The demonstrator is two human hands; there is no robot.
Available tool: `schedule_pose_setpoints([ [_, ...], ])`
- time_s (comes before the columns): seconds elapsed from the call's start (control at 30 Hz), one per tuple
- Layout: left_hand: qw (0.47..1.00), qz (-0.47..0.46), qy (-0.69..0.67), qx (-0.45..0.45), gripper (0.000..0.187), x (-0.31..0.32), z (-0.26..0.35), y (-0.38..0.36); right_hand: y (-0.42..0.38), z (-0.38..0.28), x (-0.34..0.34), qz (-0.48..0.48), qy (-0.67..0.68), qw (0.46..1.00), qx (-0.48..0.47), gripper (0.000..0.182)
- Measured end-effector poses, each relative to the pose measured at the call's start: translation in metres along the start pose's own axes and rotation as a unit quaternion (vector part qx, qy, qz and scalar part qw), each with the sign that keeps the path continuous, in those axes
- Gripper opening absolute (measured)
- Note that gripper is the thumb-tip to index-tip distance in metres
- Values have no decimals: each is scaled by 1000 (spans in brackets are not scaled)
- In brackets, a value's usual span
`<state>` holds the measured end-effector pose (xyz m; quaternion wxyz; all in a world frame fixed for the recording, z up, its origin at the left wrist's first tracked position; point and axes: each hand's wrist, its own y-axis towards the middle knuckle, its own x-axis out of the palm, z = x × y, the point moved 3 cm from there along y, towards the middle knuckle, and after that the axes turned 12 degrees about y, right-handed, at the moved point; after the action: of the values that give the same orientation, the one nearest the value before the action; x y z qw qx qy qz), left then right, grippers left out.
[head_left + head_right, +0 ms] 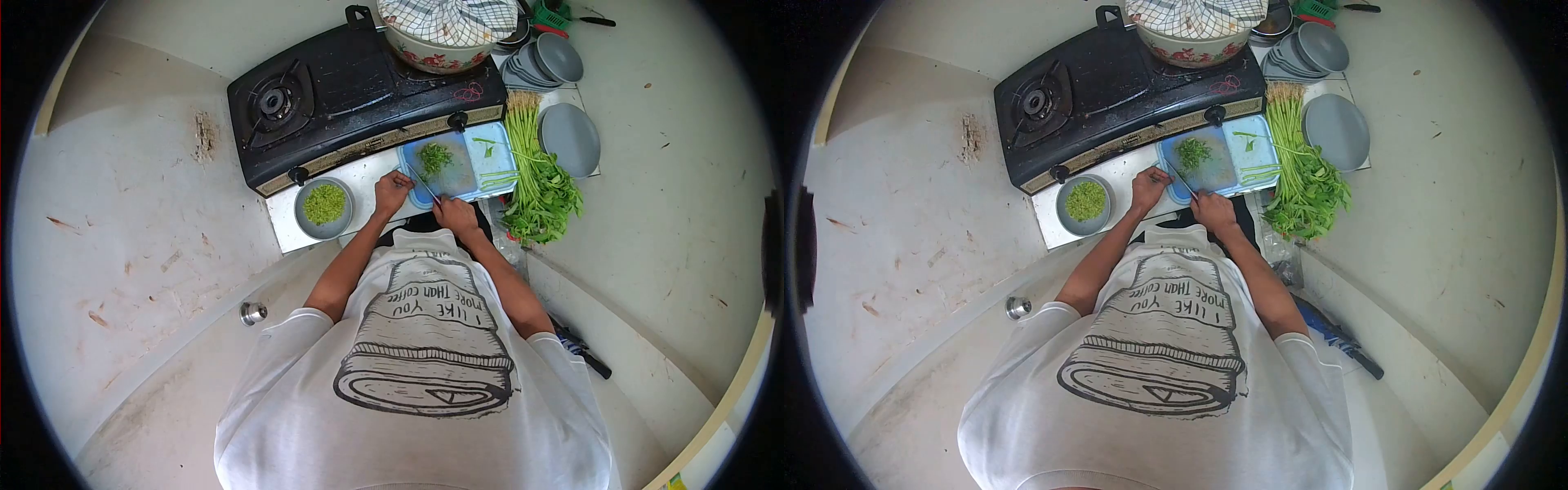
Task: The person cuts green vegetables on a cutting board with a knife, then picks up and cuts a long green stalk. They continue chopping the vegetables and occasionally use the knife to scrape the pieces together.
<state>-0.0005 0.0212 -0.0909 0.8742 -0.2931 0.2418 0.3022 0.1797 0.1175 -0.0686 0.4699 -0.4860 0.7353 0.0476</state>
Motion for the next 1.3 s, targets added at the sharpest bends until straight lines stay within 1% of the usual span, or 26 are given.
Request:
schedule_pose_setpoints([
  [0.27, 1000, 0, -4, 7, 19, 5, -9, 3, -4, -3, 2, -21, -9, 999, -25, 37],
  [0.33, 1000, -1, 9, 6, 17, 4, -8, 2, 0, -3, 6, -12, -16, 999, -31, 37],
  [0.53, 997, -16, -40, 68, 14, 2, -17, -2, 5, 6, 6, 5, -9, 999, -32, 38],
  [0.57, 997, -19, -46, 66, 14, 0, -19, -4, 5, 11, 6, 11, -6, 999, -35, 39],
  [0.67, 996, -28, -62, 62, 13, -3, -21, -8, 4, 10, -9, 5, 3, 1000, 3, 40],
  [0.77, 994, -22, -70, 76, 9, -6, -20, -6, 9, 16, -17, 42, 12, 999, -6, 41],
  [0.83, 993, -9, -67, 100, 7, -10, -9, -7, 11, 13, -27, 42, 21, 999, -15, 43],
  [0.97, 992, 21, -80, 98, 8, -14, 3, -1, 6, 4, -41, 16, 23, 999, -21, 47],
  [1.03, 990, 42, -92, 96, 9, -13, 1, 3, 0, 2, -40, 9, 4, 999, -39, 49],
  [1.17, 988, 53, -124, 69, 13, -12, -9, 6, -7, 6, -31, -27, -14, 997, -67, 50],
  [1.3, 987, 50, -139, 64, 12, -13, -23, 4, -8, 12, -22, -24, -28, 996, -82, 49],
])
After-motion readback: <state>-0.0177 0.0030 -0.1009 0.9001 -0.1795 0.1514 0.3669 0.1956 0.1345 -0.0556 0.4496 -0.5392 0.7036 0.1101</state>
